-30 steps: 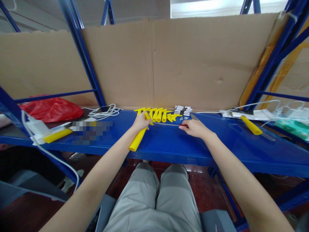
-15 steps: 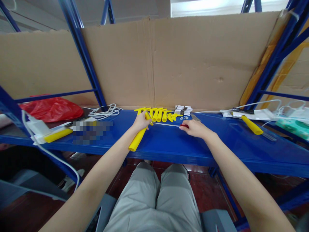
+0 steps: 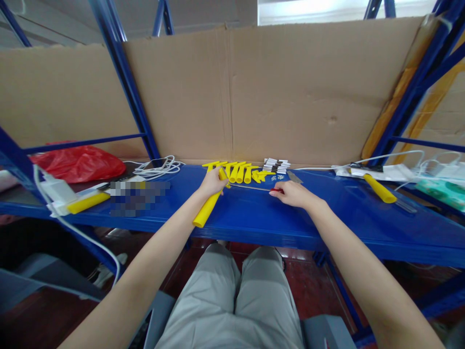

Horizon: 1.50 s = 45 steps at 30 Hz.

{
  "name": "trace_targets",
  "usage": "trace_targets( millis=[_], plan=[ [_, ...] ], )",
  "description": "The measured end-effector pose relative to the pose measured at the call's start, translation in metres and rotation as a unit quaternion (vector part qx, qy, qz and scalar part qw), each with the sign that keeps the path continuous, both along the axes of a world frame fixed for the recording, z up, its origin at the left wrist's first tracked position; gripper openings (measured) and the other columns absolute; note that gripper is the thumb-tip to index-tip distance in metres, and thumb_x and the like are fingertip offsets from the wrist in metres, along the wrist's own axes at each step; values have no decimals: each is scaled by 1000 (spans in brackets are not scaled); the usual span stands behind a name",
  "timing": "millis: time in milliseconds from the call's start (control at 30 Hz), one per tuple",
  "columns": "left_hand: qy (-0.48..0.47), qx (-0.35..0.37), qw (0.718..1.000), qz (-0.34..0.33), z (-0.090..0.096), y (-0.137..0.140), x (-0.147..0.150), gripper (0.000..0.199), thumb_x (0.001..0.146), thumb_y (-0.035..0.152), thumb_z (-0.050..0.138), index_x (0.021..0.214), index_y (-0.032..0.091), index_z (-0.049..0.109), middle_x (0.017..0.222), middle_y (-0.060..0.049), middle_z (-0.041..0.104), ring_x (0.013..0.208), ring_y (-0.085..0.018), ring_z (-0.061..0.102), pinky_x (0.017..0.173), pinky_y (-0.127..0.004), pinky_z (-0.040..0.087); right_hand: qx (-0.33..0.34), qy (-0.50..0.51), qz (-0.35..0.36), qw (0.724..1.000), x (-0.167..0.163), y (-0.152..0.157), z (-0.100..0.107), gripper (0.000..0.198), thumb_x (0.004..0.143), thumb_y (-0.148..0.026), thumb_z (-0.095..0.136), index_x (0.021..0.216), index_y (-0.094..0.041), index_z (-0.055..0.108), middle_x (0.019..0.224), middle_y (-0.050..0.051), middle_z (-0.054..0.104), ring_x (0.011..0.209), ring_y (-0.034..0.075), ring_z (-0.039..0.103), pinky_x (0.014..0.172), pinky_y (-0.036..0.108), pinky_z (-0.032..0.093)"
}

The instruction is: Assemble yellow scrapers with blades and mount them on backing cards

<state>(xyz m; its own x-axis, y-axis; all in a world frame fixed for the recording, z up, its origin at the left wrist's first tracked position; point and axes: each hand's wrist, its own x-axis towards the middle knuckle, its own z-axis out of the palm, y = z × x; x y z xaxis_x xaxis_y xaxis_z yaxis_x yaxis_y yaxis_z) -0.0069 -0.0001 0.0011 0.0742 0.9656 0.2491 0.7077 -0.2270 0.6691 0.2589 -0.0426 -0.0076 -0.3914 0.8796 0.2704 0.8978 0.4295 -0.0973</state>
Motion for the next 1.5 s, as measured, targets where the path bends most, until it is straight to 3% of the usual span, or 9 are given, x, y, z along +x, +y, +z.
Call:
trace_targets(
  millis=[133, 267, 433, 667, 867, 1100, 1300, 1500],
  plan=[
    [-4, 0, 1000, -6, 1, -2, 1, 54, 82, 12, 53, 135, 13, 41, 103, -12, 68, 46, -10, 61, 41, -19, 46, 31, 2, -9, 999, 2, 2, -3, 20, 77, -40, 58, 79, -22, 51, 72, 4, 64, 59, 16, 55, 54, 26, 36],
    [-21, 2, 1000, -1, 2, -4, 2, 50, 83, 13, 54, 132, 12, 44, 103, -13, 68, 46, -10, 61, 40, -19, 45, 66, -40, -51, 996, 0, -3, 0, 21, 83, -42, 51, 81, -21, 55, 72, 5, 65, 60, 18, 57, 53, 27, 35],
    [-22, -1, 1000, 5, 3, -4, 2, 51, 83, 14, 56, 132, 14, 44, 102, -12, 68, 49, -11, 63, 41, -18, 45, 32, -39, -28, 998, -4, -5, 3, 28, 89, -40, 42, 82, -21, 61, 77, 7, 69, 65, 18, 60, 57, 27, 39],
    [-5, 5, 1000, -3, 2, -2, 1, 47, 81, 12, 54, 128, 12, 47, 98, -11, 69, 42, -9, 58, 39, -19, 45, 41, -29, -26, 998, -1, -1, -1, 15, 81, -36, 55, 79, -21, 53, 73, 5, 65, 61, 17, 57, 54, 25, 36],
    [-24, 1, 1000, 4, 2, -2, 1, 48, 80, 12, 57, 128, 13, 48, 98, -11, 69, 46, -12, 62, 43, -22, 48, 15, -38, -11, 999, -6, -5, 3, 27, 90, -39, 41, 80, -21, 58, 77, 7, 68, 64, 17, 59, 60, 27, 39],
    [-20, 1, 1000, 6, 2, -2, 1, 50, 81, 13, 56, 130, 13, 45, 98, -11, 69, 47, -11, 62, 43, -20, 47, 46, -10, -11, 999, -1, -1, -2, 13, 80, -35, 57, 80, -22, 53, 72, 4, 65, 60, 16, 57, 54, 25, 37],
    [-28, 1, 1000, 11, 2, -2, 1, 49, 81, 11, 57, 128, 13, 46, 100, -11, 68, 43, -8, 59, 41, -18, 45, 26, -37, -15, 999, -3, -3, 1, 29, 89, -41, 42, 79, -21, 60, 74, 6, 68, 62, 17, 59, 56, 27, 38],
    [-17, -1, 1000, 13, 3, -3, 1, 48, 82, 13, 54, 129, 13, 46, 97, -11, 69, 46, -11, 62, 39, -18, 43, 34, -12, -9, 999, -3, -2, -1, 16, 81, -37, 55, 84, -21, 54, 78, 6, 67, 64, 17, 59, 57, 26, 39]
  ],
)
